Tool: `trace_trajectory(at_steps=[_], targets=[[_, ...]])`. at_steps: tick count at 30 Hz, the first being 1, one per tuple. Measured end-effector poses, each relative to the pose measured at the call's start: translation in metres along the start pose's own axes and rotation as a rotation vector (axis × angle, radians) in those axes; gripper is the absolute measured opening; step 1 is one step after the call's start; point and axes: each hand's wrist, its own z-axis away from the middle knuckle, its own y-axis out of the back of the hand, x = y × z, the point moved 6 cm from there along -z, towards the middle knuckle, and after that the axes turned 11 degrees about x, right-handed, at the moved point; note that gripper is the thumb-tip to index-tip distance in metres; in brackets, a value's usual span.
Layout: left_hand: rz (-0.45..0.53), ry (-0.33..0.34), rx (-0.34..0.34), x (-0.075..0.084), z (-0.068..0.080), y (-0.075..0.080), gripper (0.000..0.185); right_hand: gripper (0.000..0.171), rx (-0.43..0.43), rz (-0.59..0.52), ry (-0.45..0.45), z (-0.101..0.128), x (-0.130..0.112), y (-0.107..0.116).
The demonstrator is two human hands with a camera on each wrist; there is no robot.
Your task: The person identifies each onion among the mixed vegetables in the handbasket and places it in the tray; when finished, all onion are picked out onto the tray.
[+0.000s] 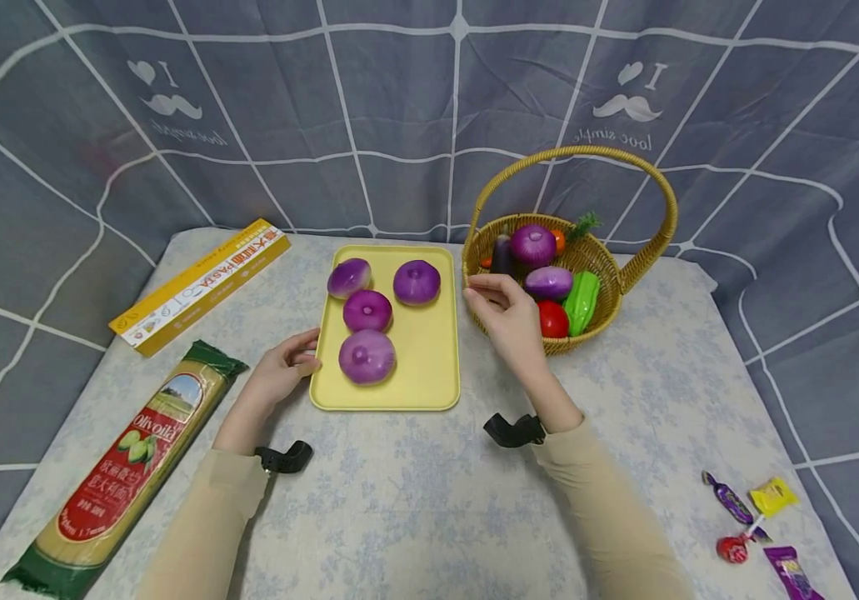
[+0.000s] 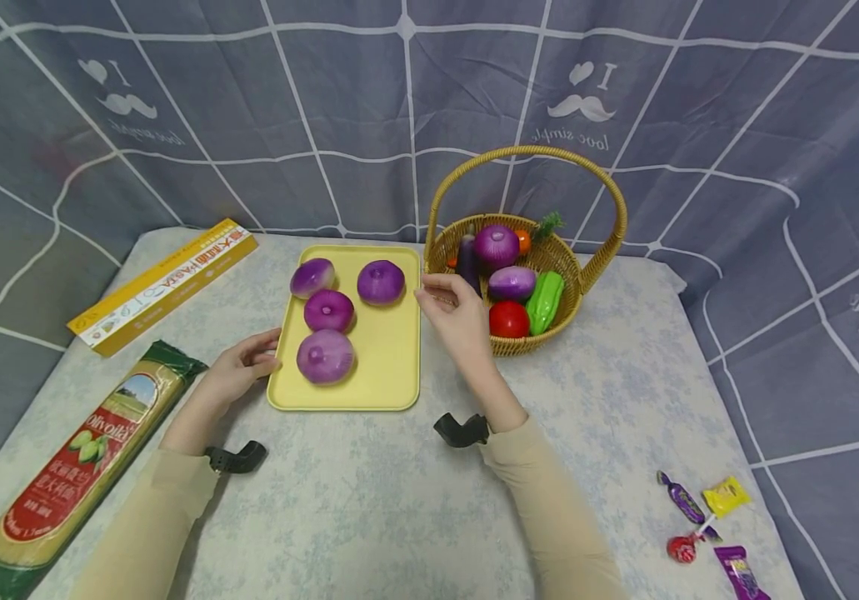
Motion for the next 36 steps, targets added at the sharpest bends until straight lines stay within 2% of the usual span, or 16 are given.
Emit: trace_trajectory(at_steps=[10,16,22,28,36], targets=[[-0.01,0.0,0.004,-0.003,-0.001,0.0,0.058,0.031,0.123,0.093,-0.016,-0.024,0.019,0.081],[-0.018,-0.001,0.008,-0.004,-0.001,0.001,0.059,0.037,0.128,0.192,-0.031,-0.04,0.029,0.108],[-0.013,0.003,0.005,-0.003,-0.001,0.0,0.058,0.043,0.094,0.262,-0.063,-0.052,0.043,0.116],[-0.011,0.001,0.005,-0.003,-0.001,0.0,0.059,0.049,0.021,0.3,-0.048,-0.061,0.054,0.116],[-0.013,0.008,0.004,-0.003,-0.001,0.0,0.059,0.065,-0.12,0.487,-0.021,-0.076,0.066,0.107]])
